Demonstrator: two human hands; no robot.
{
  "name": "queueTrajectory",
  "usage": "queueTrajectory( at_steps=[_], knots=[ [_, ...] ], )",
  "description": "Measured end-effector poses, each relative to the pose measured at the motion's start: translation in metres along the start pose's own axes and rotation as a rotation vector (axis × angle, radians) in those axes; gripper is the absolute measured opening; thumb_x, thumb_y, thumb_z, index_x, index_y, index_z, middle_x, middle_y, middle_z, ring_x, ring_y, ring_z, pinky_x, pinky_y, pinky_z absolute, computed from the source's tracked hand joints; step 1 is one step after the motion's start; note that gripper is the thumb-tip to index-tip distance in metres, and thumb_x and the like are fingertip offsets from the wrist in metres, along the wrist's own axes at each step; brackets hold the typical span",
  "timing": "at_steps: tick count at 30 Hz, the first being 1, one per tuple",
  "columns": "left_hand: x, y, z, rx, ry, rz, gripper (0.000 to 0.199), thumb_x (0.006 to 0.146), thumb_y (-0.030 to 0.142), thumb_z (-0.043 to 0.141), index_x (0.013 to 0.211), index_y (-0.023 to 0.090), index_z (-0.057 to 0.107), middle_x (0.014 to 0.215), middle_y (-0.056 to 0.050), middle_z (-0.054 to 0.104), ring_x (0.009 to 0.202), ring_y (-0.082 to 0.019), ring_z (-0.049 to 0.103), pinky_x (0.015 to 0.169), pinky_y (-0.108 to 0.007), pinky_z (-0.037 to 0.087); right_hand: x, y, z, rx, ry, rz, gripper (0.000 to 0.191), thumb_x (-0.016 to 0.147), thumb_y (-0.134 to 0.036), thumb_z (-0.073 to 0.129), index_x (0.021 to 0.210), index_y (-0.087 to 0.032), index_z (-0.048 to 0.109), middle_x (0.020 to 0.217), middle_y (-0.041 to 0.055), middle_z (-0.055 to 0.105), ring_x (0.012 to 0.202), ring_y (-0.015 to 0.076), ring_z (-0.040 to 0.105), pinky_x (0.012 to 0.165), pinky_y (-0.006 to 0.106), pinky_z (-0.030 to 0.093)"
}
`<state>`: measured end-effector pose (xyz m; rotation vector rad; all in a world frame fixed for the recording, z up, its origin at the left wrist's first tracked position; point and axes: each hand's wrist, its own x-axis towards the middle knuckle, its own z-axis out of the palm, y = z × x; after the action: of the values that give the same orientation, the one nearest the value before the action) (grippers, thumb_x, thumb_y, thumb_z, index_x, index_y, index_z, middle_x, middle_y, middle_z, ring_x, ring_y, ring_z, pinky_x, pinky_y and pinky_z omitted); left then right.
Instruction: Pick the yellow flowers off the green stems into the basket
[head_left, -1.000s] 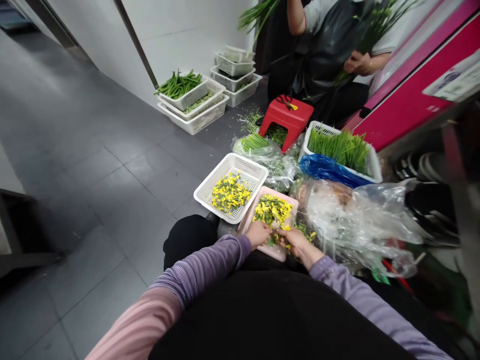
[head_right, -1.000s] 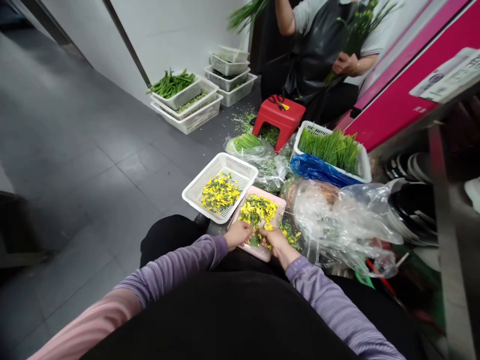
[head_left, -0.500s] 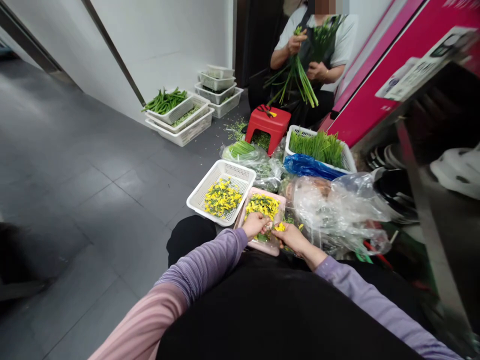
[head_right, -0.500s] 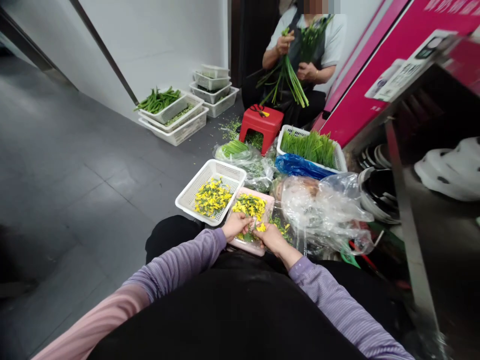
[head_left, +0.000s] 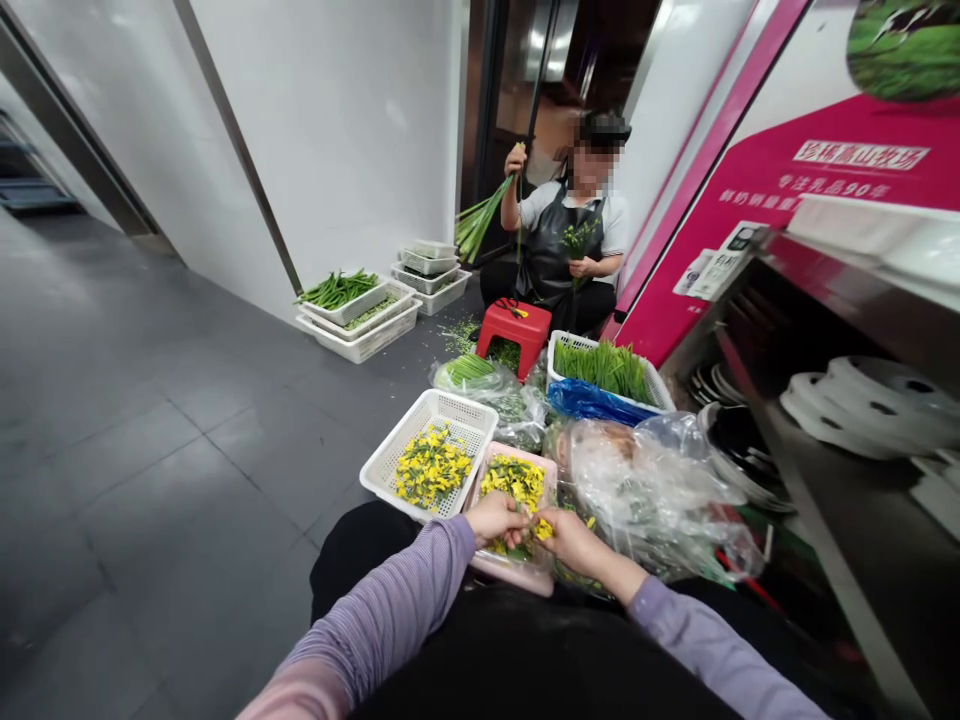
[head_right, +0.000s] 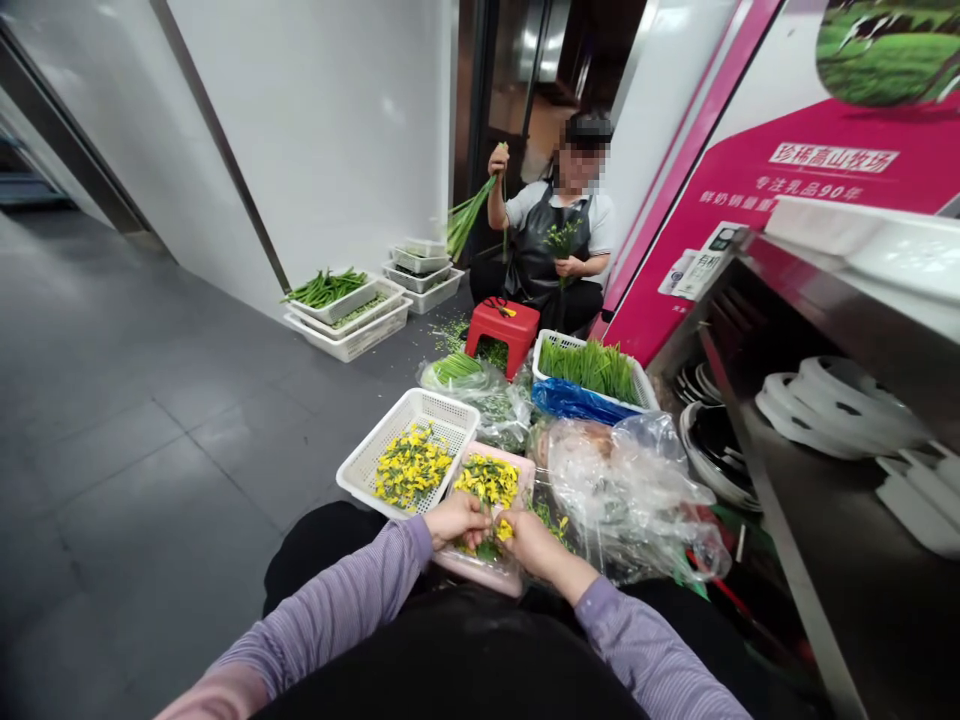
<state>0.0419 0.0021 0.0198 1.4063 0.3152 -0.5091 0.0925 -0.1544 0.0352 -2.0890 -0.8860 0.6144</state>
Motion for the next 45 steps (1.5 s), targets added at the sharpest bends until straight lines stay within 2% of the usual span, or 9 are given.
queueTrajectory(
  at_steps=[3, 8, 12, 18, 24, 33, 38, 41, 45],
  knots=[
    [-0.005, -0.003, -0.005, -0.056, 0.002, -0.023, 0.025, 0.066, 0.031, 0.064, 0.062, 0.010, 0.051, 0.055, 0.000, 0.055, 0.039, -0.005, 0.047, 0.041, -0.020, 0.041, -0.009, -0.001, -0.003, 0.375, -0.030, 0.156, 0.010, 0.060, -0.020, 0.060, 0.070, -0.018, 0.058, 0.052, -0.0023, 0.054, 0.051, 0.0127, 0.049, 0.049, 0.023, 0.039],
    [-0.006, -0.016, 0.005, 0.543, 0.304, -0.122, 0.025, 0.072, 0.029, 0.055, 0.054, 0.013, 0.048, 0.043, 0.001, 0.046, 0.040, -0.010, 0.047, 0.046, -0.024, 0.042, -0.028, 0.013, 0.009, 1.043, 0.016, 0.501, 0.027, 0.062, -0.022, 0.058, 0.088, -0.017, 0.055, 0.044, -0.0073, 0.042, 0.034, 0.0070, 0.038, 0.034, 0.018, 0.029],
    [-0.009, -0.019, 0.030, 1.000, 0.307, 0.061, 0.018, 0.068, 0.029, 0.057, 0.057, 0.014, 0.056, 0.057, -0.006, 0.056, 0.066, -0.021, 0.058, 0.063, -0.030, 0.045, -0.035, 0.018, 0.027, 1.094, 0.105, 0.552, 0.021, 0.060, -0.018, 0.062, 0.079, -0.016, 0.055, 0.054, -0.0018, 0.054, 0.044, 0.0081, 0.050, 0.038, 0.017, 0.037],
    [-0.017, -0.008, 0.054, 1.202, 0.285, 0.206, 0.015, 0.071, 0.022, 0.051, 0.076, 0.015, 0.063, 0.072, -0.011, 0.061, 0.076, -0.023, 0.059, 0.070, -0.030, 0.045, -0.034, 0.014, 0.036, 1.075, 0.196, 0.400, 0.019, 0.059, -0.016, 0.067, 0.074, -0.016, 0.055, 0.052, -0.0015, 0.056, 0.038, 0.0069, 0.046, 0.035, 0.016, 0.034],
    [-0.024, 0.005, 0.052, 1.116, 0.286, 0.152, 0.022, 0.076, 0.022, 0.044, 0.075, 0.014, 0.065, 0.070, -0.008, 0.061, 0.070, -0.016, 0.056, 0.066, -0.024, 0.042, -0.036, 0.001, 0.022, 1.162, 0.321, 0.406, 0.017, 0.060, -0.012, 0.067, 0.070, -0.015, 0.053, 0.052, -0.0021, 0.057, 0.037, 0.0048, 0.045, 0.034, 0.014, 0.035],
    [-0.017, 0.011, 0.042, 0.984, 0.022, 0.226, 0.027, 0.080, 0.023, 0.038, 0.077, 0.013, 0.063, 0.059, 0.001, 0.054, 0.056, -0.008, 0.046, 0.055, -0.017, 0.035, -0.031, 0.015, 0.007, 1.366, 0.152, 0.619, 0.009, 0.066, -0.006, 0.060, 0.068, -0.012, 0.053, 0.049, 0.0005, 0.055, 0.038, 0.0073, 0.047, 0.034, 0.016, 0.038],
    [0.004, 0.007, 0.033, 1.140, -0.013, 0.054, 0.030, 0.080, 0.031, 0.040, 0.072, 0.013, 0.063, 0.067, -0.004, 0.057, 0.061, -0.011, 0.051, 0.062, -0.020, 0.038, -0.007, 0.022, -0.026, 1.455, 0.274, 0.685, 0.006, 0.070, -0.006, 0.054, 0.069, -0.012, 0.053, 0.049, 0.0004, 0.054, 0.040, 0.0078, 0.049, 0.037, 0.016, 0.041],
    [0.020, 0.009, 0.022, 1.306, 0.110, -0.016, 0.039, 0.081, 0.043, 0.039, 0.074, 0.012, 0.062, 0.079, -0.010, 0.057, 0.072, -0.016, 0.055, 0.072, -0.025, 0.039, 0.004, 0.023, -0.063, 1.455, 0.299, 0.553, 0.007, 0.071, -0.007, 0.051, 0.073, -0.013, 0.054, 0.061, 0.0027, 0.059, 0.050, 0.0102, 0.056, 0.043, 0.019, 0.046],
    [0.052, 0.024, 0.008, 1.423, 0.334, 0.051, 0.027, 0.084, 0.031, 0.036, 0.097, 0.016, 0.055, 0.099, -0.010, 0.051, 0.088, -0.016, 0.053, 0.081, -0.026, 0.038, 0.008, 0.019, -0.098, 1.456, 0.271, 0.367, 0.011, 0.069, -0.006, 0.051, 0.076, -0.015, 0.055, 0.066, 0.0018, 0.060, 0.060, 0.0117, 0.060, 0.050, 0.020, 0.049]
  ],
)
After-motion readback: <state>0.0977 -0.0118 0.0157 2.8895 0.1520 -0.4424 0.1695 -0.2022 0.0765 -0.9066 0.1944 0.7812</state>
